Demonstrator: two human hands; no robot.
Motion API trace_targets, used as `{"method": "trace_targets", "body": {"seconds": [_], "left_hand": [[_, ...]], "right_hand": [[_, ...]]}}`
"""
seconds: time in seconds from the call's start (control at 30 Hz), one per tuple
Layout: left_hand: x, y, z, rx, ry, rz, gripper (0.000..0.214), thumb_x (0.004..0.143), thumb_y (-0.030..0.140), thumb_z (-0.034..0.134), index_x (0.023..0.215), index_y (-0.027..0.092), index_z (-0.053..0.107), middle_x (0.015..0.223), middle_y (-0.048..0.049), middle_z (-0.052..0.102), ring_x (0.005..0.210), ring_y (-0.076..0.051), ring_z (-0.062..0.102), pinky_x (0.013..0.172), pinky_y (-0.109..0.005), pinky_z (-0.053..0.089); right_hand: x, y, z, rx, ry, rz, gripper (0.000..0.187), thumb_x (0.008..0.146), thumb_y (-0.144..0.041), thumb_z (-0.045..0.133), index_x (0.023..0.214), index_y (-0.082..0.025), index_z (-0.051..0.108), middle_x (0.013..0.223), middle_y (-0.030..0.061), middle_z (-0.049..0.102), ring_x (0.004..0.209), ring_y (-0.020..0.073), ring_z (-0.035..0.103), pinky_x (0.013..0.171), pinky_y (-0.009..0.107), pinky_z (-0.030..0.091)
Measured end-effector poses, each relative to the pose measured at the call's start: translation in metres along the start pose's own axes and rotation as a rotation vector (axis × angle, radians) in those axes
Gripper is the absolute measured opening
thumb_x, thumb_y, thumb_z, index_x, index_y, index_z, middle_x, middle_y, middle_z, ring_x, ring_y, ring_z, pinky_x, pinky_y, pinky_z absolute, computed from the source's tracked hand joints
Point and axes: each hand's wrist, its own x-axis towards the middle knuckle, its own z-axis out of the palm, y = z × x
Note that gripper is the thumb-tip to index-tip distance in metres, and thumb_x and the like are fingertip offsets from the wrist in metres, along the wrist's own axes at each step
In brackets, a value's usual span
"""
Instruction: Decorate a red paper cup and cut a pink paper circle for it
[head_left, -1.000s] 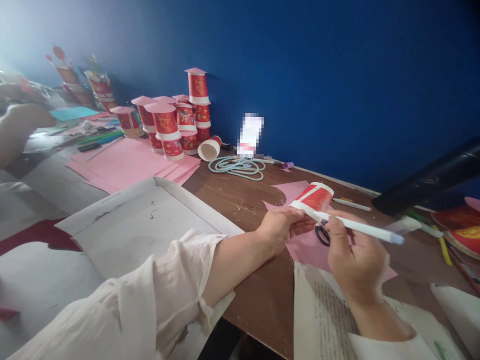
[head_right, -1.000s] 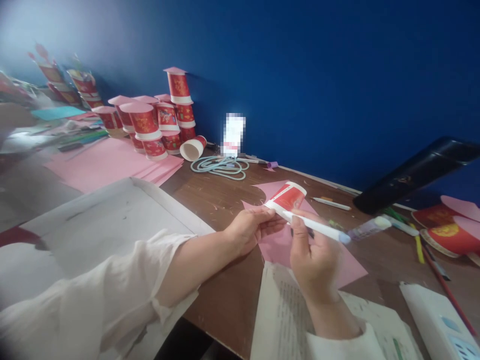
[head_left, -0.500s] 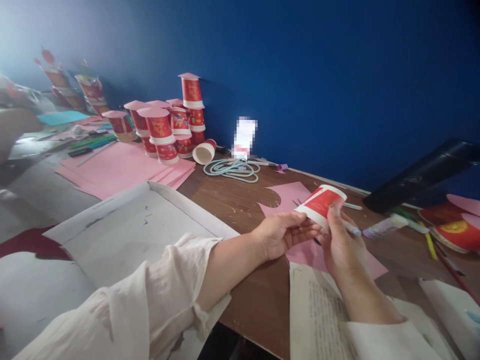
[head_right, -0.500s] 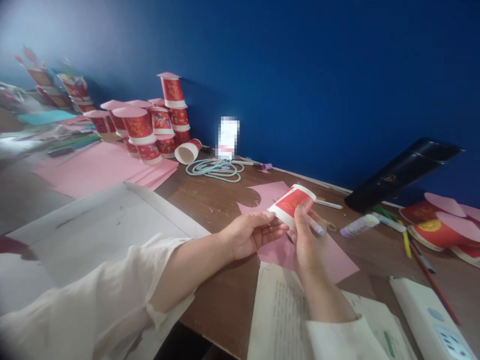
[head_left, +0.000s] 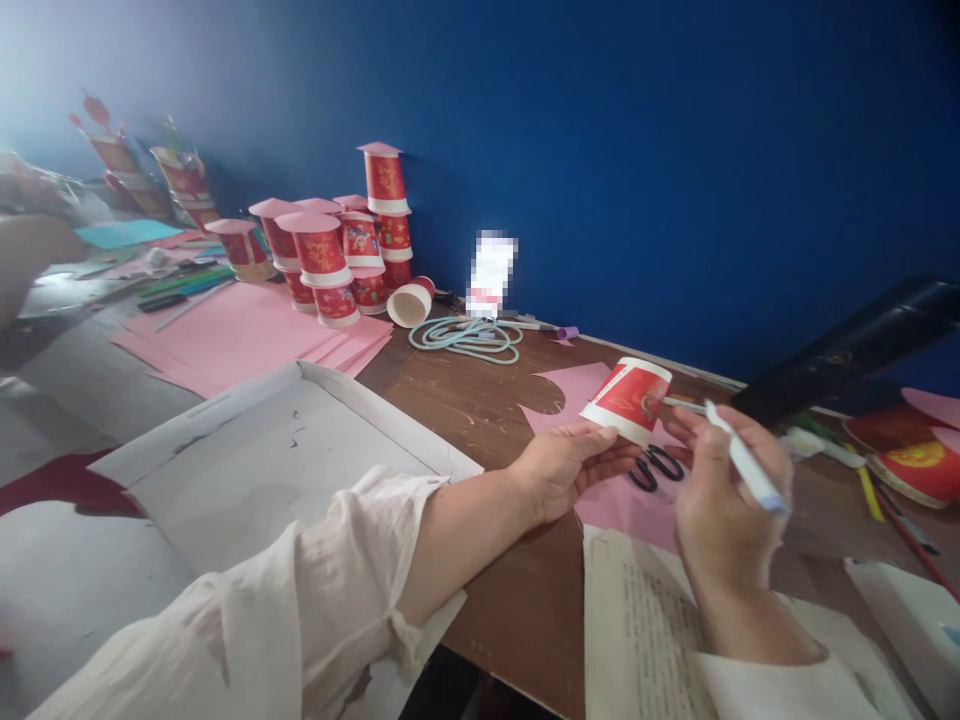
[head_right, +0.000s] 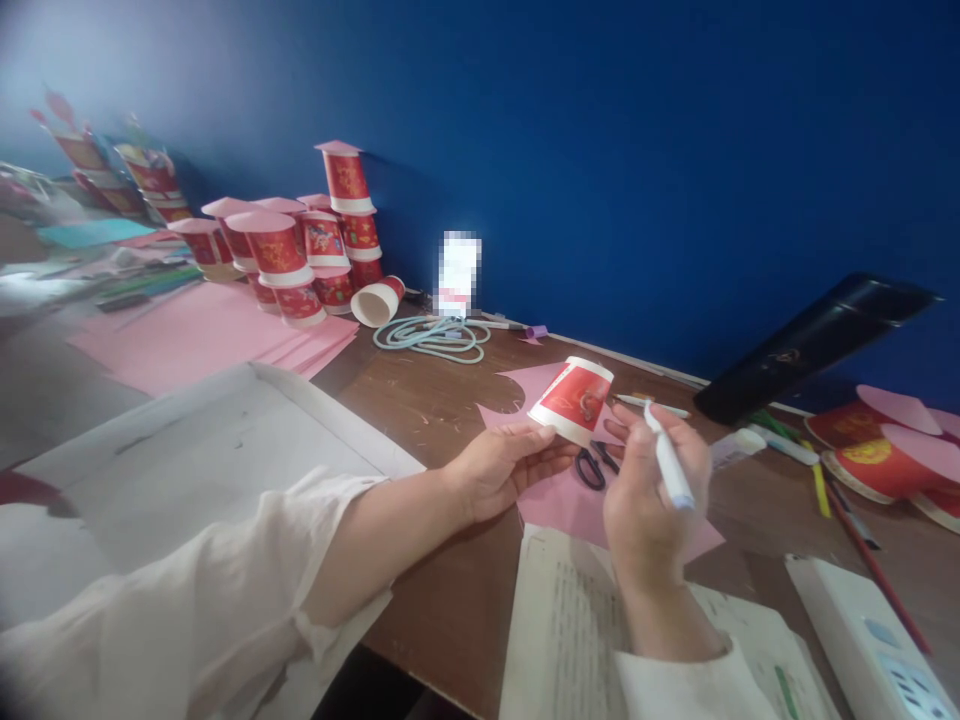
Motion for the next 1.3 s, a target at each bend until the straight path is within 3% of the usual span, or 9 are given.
{"method": "trace_targets", "body": {"seconds": [0.07, 0.17, 0.3, 0.53, 0.93, 1.3], "left_hand": [[0.001, 0.000, 0.000, -0.004, 0.030, 0.018, 0.014, 0.089, 0.008, 0.060, 0.084, 0.005, 0.072, 0.081, -0.0110, 0.073, 0.077, -0.014, 0.069, 0.104, -0.037, 0.049], [0.003, -0.001, -0.002, -0.004, 0.040, 0.054, 0.009, 0.086, 0.009, 0.065, 0.082, 0.006, 0.072, 0.079, -0.0102, 0.071, 0.076, -0.014, 0.068, 0.104, -0.038, 0.048], [0.007, -0.005, -0.007, 0.045, 0.012, 0.109, 0.012, 0.077, 0.017, 0.078, 0.081, 0.006, 0.074, 0.081, -0.0097, 0.071, 0.079, -0.015, 0.067, 0.103, -0.039, 0.048], [0.012, -0.008, -0.012, 0.087, -0.035, 0.158, 0.035, 0.061, 0.031, 0.091, 0.079, 0.006, 0.075, 0.080, -0.0088, 0.070, 0.080, -0.016, 0.066, 0.102, -0.040, 0.048], [0.009, -0.005, -0.010, 0.096, -0.009, 0.140, 0.029, 0.065, 0.031, 0.088, 0.074, 0.008, 0.073, 0.078, -0.0084, 0.071, 0.078, -0.016, 0.067, 0.100, -0.040, 0.048], [0.008, -0.004, -0.007, 0.054, 0.049, 0.114, 0.015, 0.076, 0.018, 0.079, 0.074, 0.005, 0.072, 0.073, -0.0086, 0.069, 0.072, -0.014, 0.065, 0.098, -0.038, 0.049]], "right_hand": [[-0.004, -0.010, -0.005, -0.005, 0.027, -0.069, 0.039, 0.094, -0.044, 0.056, 0.122, -0.017, 0.062, 0.092, 0.0074, 0.073, 0.072, 0.0176, 0.069, 0.067, 0.035, 0.056], [-0.010, -0.017, -0.011, -0.161, -0.092, -0.210, 0.033, 0.097, -0.042, 0.054, 0.113, -0.019, 0.069, 0.080, 0.0040, 0.072, 0.065, 0.0162, 0.065, 0.066, 0.033, 0.054], [-0.013, -0.013, -0.014, -0.295, -0.227, -0.432, 0.024, 0.094, -0.036, 0.060, 0.106, -0.020, 0.073, 0.094, 0.0071, 0.075, 0.084, 0.0210, 0.070, 0.080, 0.036, 0.054], [-0.009, -0.014, -0.010, -0.409, -0.237, -0.551, 0.020, 0.095, -0.030, 0.059, 0.107, -0.019, 0.072, 0.101, 0.0084, 0.076, 0.093, 0.0218, 0.072, 0.083, 0.033, 0.054], [-0.009, -0.017, -0.009, -0.415, -0.250, -0.553, 0.021, 0.096, -0.031, 0.056, 0.107, -0.020, 0.071, 0.099, 0.0096, 0.076, 0.093, 0.0236, 0.071, 0.083, 0.036, 0.054], [-0.010, -0.014, -0.007, -0.463, -0.244, -0.522, 0.024, 0.097, -0.035, 0.054, 0.101, -0.019, 0.072, 0.093, 0.0089, 0.076, 0.086, 0.0221, 0.071, 0.077, 0.033, 0.052]]}}
